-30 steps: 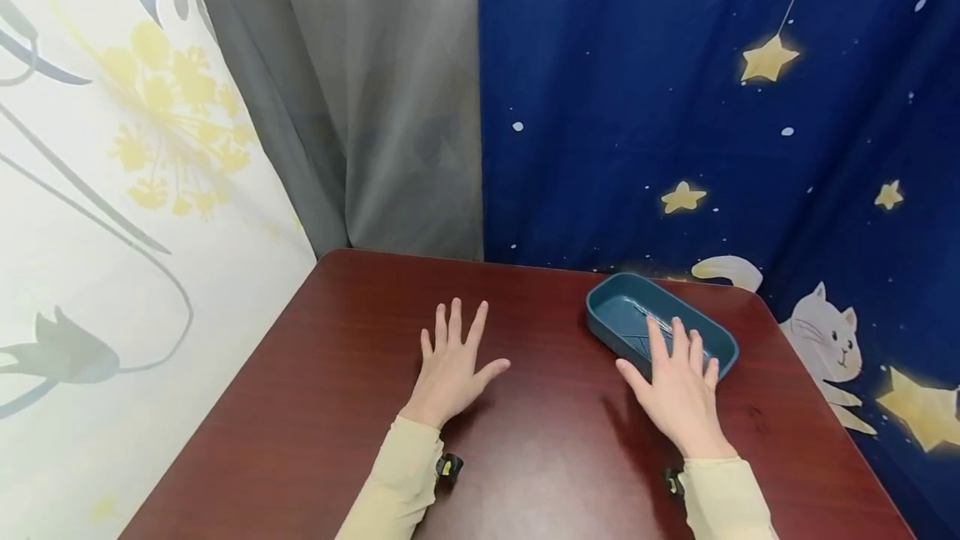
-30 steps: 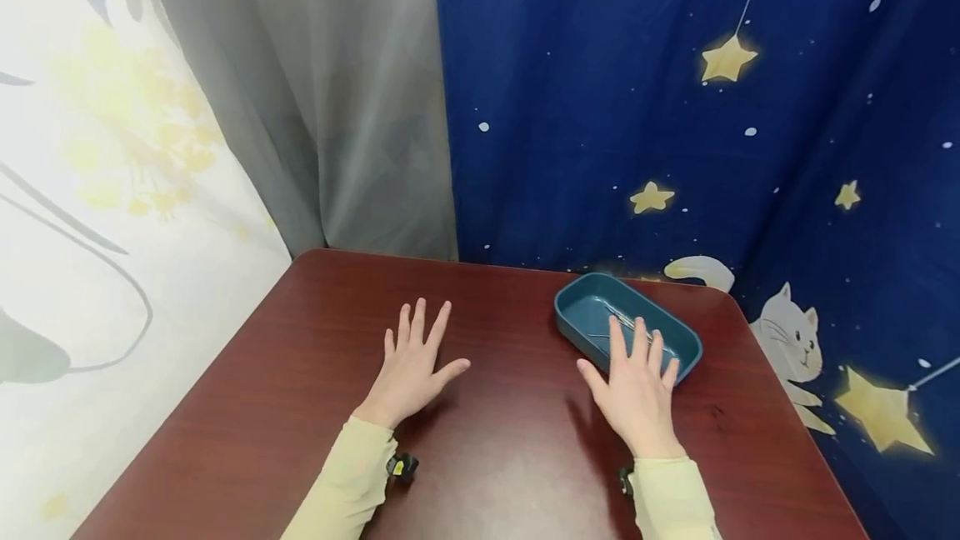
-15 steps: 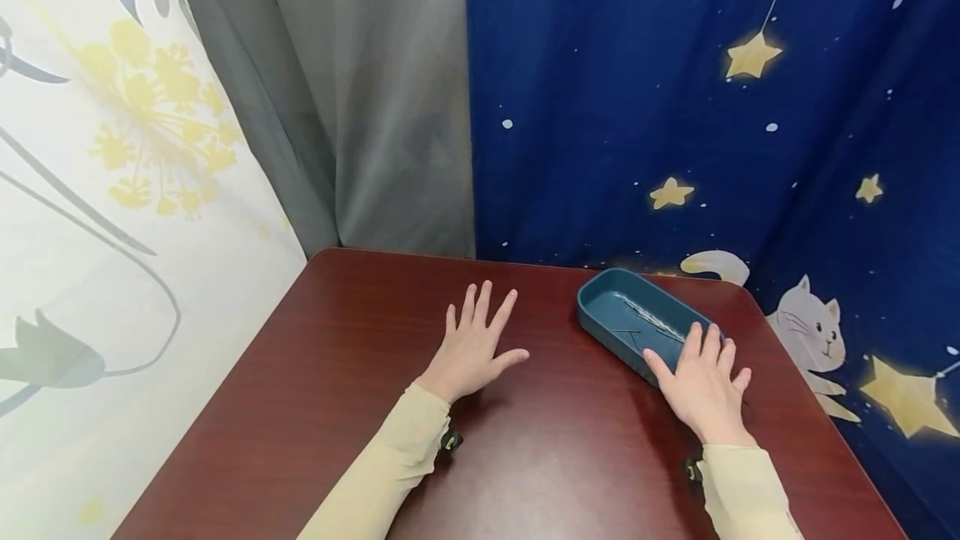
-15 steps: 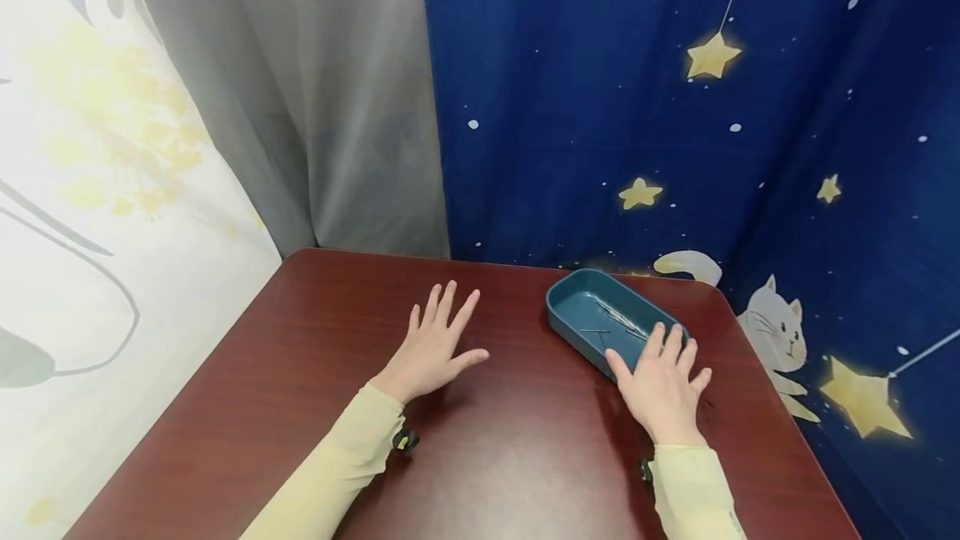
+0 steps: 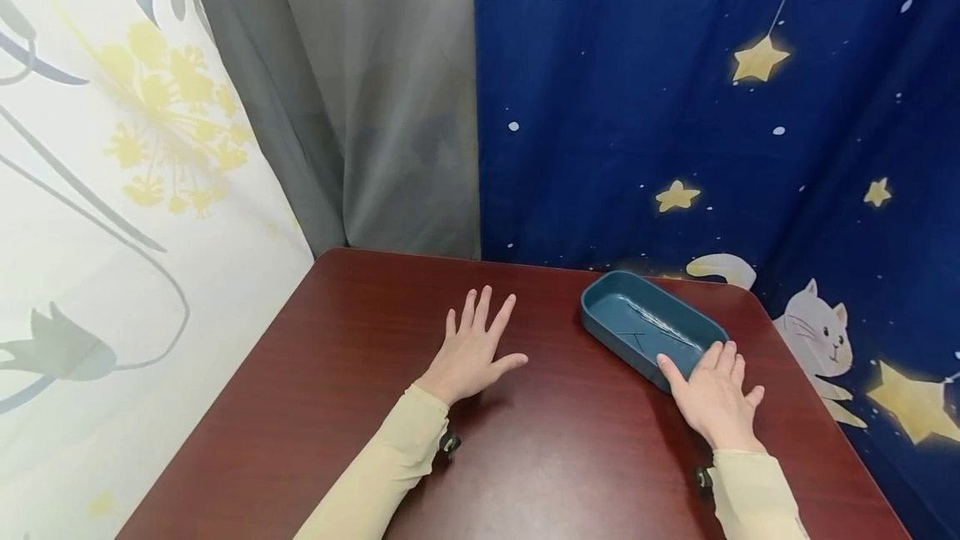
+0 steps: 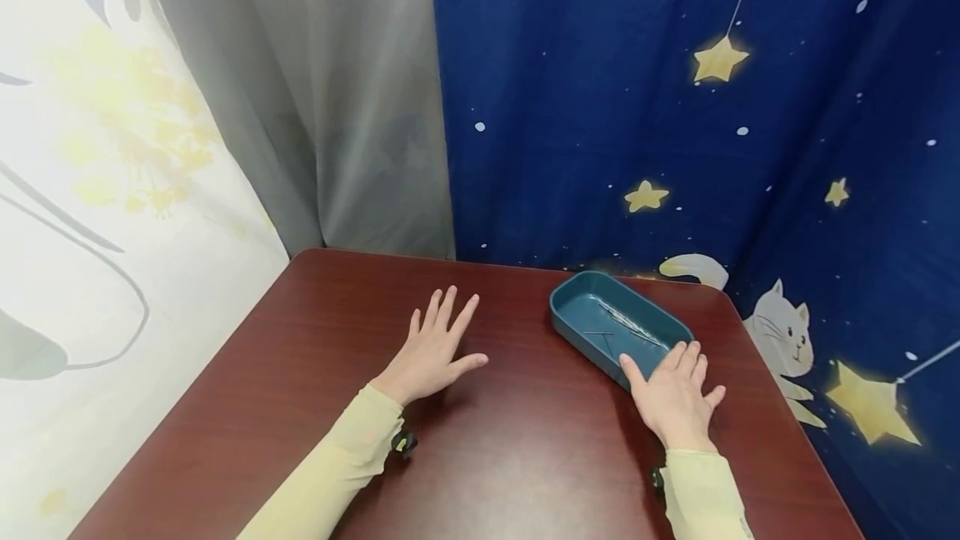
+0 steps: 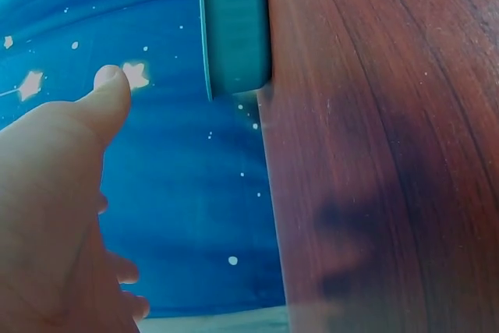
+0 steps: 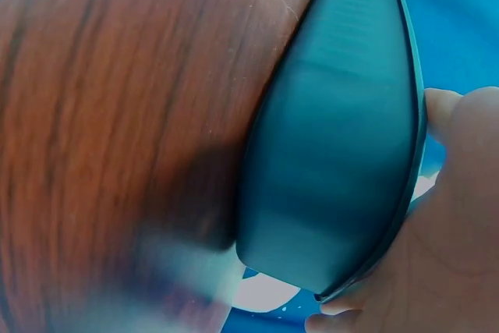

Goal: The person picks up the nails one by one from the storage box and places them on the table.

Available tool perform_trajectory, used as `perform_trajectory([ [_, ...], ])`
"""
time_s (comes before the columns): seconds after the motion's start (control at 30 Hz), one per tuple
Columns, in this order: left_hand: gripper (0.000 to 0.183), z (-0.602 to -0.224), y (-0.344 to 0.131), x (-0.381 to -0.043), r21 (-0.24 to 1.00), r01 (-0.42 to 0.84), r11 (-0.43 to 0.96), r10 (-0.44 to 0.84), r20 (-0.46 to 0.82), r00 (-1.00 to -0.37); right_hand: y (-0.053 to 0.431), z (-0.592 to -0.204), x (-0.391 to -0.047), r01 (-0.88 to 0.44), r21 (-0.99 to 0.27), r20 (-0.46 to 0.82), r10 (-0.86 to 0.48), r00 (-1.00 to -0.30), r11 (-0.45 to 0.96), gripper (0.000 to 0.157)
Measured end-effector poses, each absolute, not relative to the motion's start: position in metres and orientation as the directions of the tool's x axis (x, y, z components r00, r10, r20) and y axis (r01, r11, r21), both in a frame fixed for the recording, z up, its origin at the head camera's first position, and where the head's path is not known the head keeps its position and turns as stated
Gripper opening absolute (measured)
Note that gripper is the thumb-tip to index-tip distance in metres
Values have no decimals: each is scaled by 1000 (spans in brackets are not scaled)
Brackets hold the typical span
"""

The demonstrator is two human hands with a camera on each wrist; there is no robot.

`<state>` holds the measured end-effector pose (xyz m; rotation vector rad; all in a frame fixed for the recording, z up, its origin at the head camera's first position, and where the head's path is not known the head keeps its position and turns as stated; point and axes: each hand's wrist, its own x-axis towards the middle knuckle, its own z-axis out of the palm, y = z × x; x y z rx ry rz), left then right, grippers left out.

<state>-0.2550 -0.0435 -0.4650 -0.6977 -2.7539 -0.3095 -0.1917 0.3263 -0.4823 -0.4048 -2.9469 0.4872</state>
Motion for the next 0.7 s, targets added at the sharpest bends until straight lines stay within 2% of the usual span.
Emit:
perform_trajectory([
  [0.7,93,-468,-33,-264,125,549,826,500,288,-817,324,-489,-188,107,-323,146,161,-976,940,105],
])
